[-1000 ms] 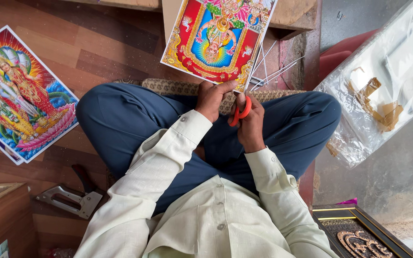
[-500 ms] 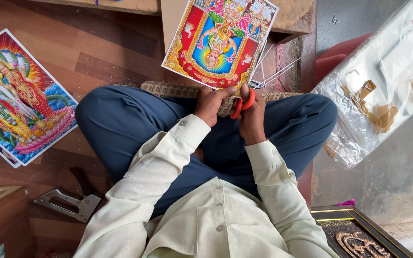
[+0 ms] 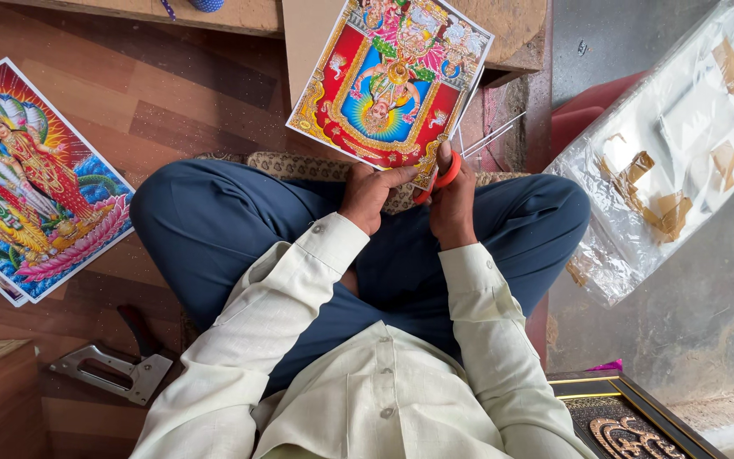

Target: The person sits on the floor and applies blue decorative tape to the edges of a printed religious image mounted on cardboard. They use scissors to cut the tape and a metal ruler to press it flat, then trim the image edges. The finished framed piece is placed on a stack of similar items.

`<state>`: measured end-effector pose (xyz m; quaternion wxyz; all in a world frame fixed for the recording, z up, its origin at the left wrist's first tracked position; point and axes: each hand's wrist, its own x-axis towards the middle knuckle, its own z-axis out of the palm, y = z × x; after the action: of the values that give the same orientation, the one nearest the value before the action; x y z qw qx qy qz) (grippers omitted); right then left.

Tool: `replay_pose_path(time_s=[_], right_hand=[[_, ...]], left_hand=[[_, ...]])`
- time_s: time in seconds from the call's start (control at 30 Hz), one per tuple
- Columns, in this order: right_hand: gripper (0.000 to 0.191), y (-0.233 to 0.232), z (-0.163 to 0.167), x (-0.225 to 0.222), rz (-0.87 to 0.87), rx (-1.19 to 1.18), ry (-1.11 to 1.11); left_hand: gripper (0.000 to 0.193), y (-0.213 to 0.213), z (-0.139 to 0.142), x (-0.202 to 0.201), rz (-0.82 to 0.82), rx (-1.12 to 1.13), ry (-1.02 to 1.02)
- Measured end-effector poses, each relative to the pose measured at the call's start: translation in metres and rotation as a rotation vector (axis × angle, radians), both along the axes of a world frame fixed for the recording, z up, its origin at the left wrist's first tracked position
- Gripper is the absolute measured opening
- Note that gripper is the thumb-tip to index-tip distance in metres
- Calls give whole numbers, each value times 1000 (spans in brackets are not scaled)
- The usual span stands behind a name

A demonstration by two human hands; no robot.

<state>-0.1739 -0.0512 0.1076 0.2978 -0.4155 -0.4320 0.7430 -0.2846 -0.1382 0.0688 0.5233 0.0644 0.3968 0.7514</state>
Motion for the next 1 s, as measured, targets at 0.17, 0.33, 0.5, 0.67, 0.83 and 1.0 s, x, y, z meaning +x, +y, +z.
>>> replay_pose_path(time_s=[0.17,0.33,0.5,0.67,0.83,1.0], right_hand=[[37,-1,-3,-2,-12,39,-28],[38,1,-6,0,-29,-2,8],[37,19,-7,-1,-65,-70,-13],[35,28,-13,-1,-112,-101,-58],[31,25,-19,0,-123,-13,-55],[32,28,-17,1,-95,-19,-1]], left_hand=[[42,1,-1,1,1,-28,1],[44,2,0,0,-5,-24,-23],[46,0,2,0,-6,-22,11],[45,0,-1,3,-24,-34,13],[46,1,-3,3,-14,-81,46],[50,2,2,0,5,-53,10]])
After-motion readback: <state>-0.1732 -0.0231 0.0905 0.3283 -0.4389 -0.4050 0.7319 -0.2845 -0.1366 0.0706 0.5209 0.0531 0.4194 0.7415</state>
